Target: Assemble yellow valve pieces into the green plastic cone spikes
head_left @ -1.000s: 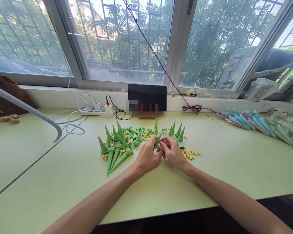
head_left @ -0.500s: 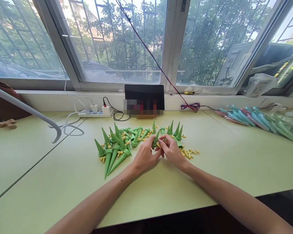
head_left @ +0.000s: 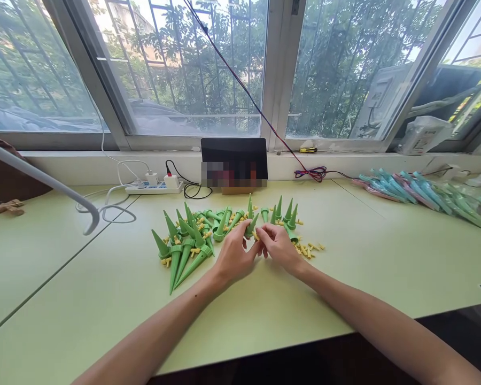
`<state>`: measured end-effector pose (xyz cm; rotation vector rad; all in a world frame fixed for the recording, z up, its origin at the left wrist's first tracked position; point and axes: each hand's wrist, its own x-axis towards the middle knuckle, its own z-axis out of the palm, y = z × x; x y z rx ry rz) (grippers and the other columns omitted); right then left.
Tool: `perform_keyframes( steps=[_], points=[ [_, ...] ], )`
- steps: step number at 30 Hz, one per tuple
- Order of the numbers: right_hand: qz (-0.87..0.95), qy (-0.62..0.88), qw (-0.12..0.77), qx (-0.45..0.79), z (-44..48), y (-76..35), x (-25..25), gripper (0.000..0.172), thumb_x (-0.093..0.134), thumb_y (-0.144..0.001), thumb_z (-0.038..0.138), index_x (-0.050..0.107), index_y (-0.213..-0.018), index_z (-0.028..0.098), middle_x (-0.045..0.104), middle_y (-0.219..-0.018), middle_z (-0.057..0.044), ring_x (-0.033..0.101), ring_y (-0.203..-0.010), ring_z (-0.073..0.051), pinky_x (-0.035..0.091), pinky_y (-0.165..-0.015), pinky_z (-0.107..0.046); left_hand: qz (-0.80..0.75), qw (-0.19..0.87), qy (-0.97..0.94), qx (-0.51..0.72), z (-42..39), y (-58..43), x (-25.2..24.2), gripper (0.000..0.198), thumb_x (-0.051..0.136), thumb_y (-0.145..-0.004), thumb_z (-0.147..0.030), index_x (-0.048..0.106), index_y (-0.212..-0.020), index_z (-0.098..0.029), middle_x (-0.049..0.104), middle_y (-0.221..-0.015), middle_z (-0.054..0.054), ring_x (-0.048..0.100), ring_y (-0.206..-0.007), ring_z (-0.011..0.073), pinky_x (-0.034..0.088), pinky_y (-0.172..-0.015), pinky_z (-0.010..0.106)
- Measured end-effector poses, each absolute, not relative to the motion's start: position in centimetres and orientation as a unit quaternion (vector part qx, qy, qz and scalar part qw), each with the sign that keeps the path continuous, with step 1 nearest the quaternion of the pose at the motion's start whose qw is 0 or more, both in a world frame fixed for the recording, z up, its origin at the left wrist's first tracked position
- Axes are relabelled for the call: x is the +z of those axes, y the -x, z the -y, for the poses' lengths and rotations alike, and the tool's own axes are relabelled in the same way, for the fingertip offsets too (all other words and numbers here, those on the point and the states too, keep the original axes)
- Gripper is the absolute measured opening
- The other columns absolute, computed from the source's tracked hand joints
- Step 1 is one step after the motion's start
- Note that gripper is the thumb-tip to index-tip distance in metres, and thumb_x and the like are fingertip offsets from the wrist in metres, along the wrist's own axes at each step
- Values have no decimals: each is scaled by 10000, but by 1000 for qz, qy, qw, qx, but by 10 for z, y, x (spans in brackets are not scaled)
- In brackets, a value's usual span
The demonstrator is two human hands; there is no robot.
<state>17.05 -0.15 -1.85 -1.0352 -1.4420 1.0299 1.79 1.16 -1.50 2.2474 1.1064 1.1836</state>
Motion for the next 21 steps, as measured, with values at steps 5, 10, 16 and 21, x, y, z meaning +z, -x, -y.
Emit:
perform_keyframes(
  steps=[5, 10, 16, 21],
  points=[
    [580, 418, 519, 468, 2, -169, -16, 402, 583, -903, 559, 541, -720, 204, 576, -540, 21, 562, -458, -131, 424, -425, -240, -388, 184, -798, 422, -10, -18, -14, 332, 602, -891, -339, 555, -1193, -211, 676, -879, 14, 573, -695, 136, 495, -697, 293],
    [538, 414, 512, 527, 3, -167, -12, 407, 626, -851, 559, 539, -697, 192, 573, -545, 24, 558, -458, -117, 432, -428, -227, -391, 181, -801, 416, -10, -17, -14, 330, 610, -867, -307, 576, -1182, -213, 679, -898, 17, 581, -697, 131, 496, -685, 277],
    [503, 403, 505, 573, 1, -167, -12, 433, 677, -801, 570, 532, -681, 181, 595, -564, 12, 557, -471, -108, 432, -443, -217, -398, 184, -797, 415, -9, -16, -12, 334, 619, -854, -283, 582, -1177, -206, 679, -946, 29, 585, -724, 134, 494, -687, 276],
    [450, 391, 492, 634, 2, -168, -10, 419, 741, -757, 537, 559, -689, 166, 615, -634, -3, 539, -510, -92, 437, -468, -209, -381, 189, -802, 420, -10, -15, -13, 338, 616, -856, -266, 566, -1186, -216, 674, -910, 11, 613, -734, 141, 504, -722, 288]
  ],
)
